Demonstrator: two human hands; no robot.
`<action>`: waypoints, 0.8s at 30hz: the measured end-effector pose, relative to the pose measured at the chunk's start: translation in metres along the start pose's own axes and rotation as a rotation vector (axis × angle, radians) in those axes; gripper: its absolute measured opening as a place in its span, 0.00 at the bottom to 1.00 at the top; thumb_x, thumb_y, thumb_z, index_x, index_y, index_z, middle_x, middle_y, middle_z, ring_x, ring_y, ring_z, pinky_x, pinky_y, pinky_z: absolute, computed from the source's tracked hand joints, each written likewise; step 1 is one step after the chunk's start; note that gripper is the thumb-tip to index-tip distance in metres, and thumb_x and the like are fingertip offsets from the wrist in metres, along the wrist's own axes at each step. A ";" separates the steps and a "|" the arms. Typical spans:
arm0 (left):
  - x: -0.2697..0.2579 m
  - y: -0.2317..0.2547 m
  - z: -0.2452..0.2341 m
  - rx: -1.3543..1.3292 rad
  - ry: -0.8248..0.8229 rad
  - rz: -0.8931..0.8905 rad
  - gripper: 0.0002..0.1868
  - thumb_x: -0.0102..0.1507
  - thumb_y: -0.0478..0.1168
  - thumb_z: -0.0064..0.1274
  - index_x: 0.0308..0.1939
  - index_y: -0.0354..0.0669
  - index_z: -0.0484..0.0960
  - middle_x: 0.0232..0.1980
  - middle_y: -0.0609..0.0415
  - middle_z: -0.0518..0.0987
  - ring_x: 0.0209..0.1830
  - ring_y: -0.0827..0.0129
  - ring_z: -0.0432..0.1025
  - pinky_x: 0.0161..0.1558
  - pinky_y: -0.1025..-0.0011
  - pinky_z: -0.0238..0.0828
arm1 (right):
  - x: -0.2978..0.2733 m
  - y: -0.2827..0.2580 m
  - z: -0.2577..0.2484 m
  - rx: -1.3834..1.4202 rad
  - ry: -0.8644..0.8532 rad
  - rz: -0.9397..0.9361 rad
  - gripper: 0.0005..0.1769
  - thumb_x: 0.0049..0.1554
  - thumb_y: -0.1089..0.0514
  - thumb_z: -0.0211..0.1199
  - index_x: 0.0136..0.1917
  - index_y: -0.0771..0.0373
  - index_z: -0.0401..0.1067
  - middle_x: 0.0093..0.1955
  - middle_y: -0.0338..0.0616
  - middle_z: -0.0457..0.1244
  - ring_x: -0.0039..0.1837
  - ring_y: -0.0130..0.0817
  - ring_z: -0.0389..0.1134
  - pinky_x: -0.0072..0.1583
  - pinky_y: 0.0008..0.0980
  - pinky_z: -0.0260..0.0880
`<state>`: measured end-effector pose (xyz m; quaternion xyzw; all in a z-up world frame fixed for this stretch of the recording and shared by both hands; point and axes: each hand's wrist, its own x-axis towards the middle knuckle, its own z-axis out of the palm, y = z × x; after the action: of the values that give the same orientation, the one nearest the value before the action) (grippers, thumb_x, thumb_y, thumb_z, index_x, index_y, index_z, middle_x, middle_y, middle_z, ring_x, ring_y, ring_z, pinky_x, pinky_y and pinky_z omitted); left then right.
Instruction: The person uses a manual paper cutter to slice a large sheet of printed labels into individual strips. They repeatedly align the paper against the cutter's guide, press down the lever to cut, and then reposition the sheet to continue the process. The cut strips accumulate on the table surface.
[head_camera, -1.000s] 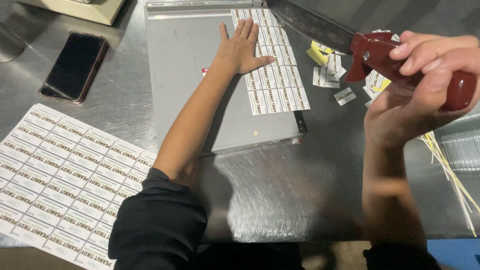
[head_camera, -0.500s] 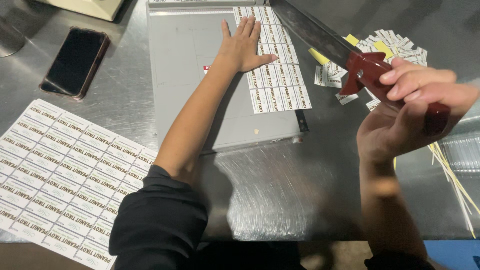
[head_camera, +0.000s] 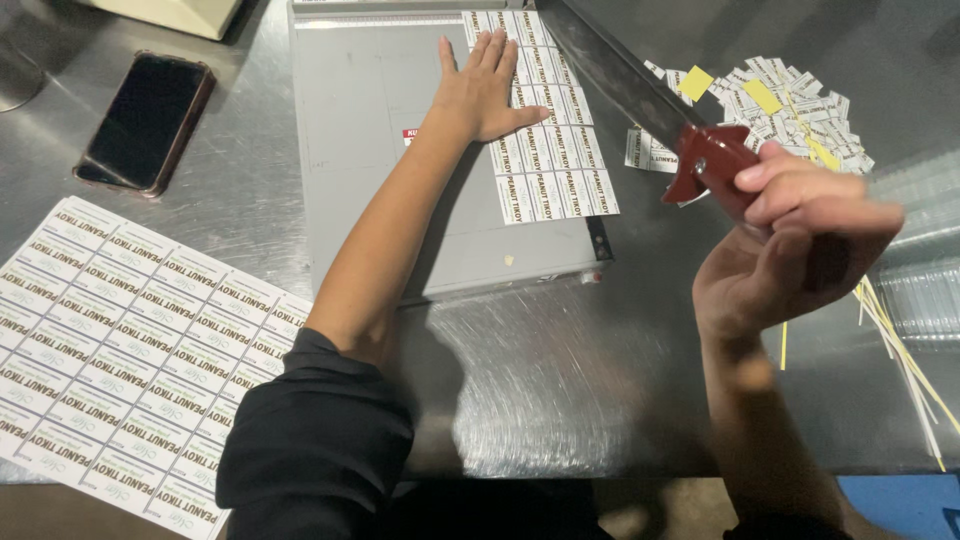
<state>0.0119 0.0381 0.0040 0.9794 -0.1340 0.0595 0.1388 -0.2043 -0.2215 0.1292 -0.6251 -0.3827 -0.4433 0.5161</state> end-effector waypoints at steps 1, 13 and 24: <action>0.000 0.000 0.000 0.000 -0.004 0.000 0.66 0.55 0.84 0.38 0.79 0.35 0.50 0.83 0.40 0.47 0.84 0.53 0.39 0.72 0.28 0.19 | -0.006 0.000 0.000 0.008 0.013 0.008 0.12 0.72 0.49 0.51 0.55 0.58 0.57 0.47 0.42 0.59 0.51 0.32 0.68 0.69 0.39 0.71; -0.001 0.002 0.000 -0.002 -0.004 -0.008 0.67 0.55 0.85 0.38 0.79 0.35 0.49 0.83 0.40 0.47 0.84 0.53 0.39 0.71 0.26 0.17 | -0.087 0.010 -0.010 0.113 0.114 0.061 0.18 0.66 0.45 0.62 0.52 0.58 0.60 0.47 0.43 0.63 0.56 0.33 0.70 0.71 0.43 0.71; -0.001 0.007 0.001 0.005 -0.005 -0.027 0.67 0.55 0.85 0.38 0.79 0.33 0.49 0.83 0.39 0.46 0.84 0.52 0.39 0.68 0.23 0.15 | -0.095 0.004 -0.016 0.065 0.054 0.096 0.15 0.68 0.48 0.59 0.52 0.58 0.59 0.48 0.44 0.61 0.59 0.36 0.69 0.72 0.44 0.71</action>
<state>0.0089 0.0318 0.0044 0.9816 -0.1210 0.0555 0.1366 -0.2330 -0.2399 0.0389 -0.6134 -0.3522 -0.4223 0.5669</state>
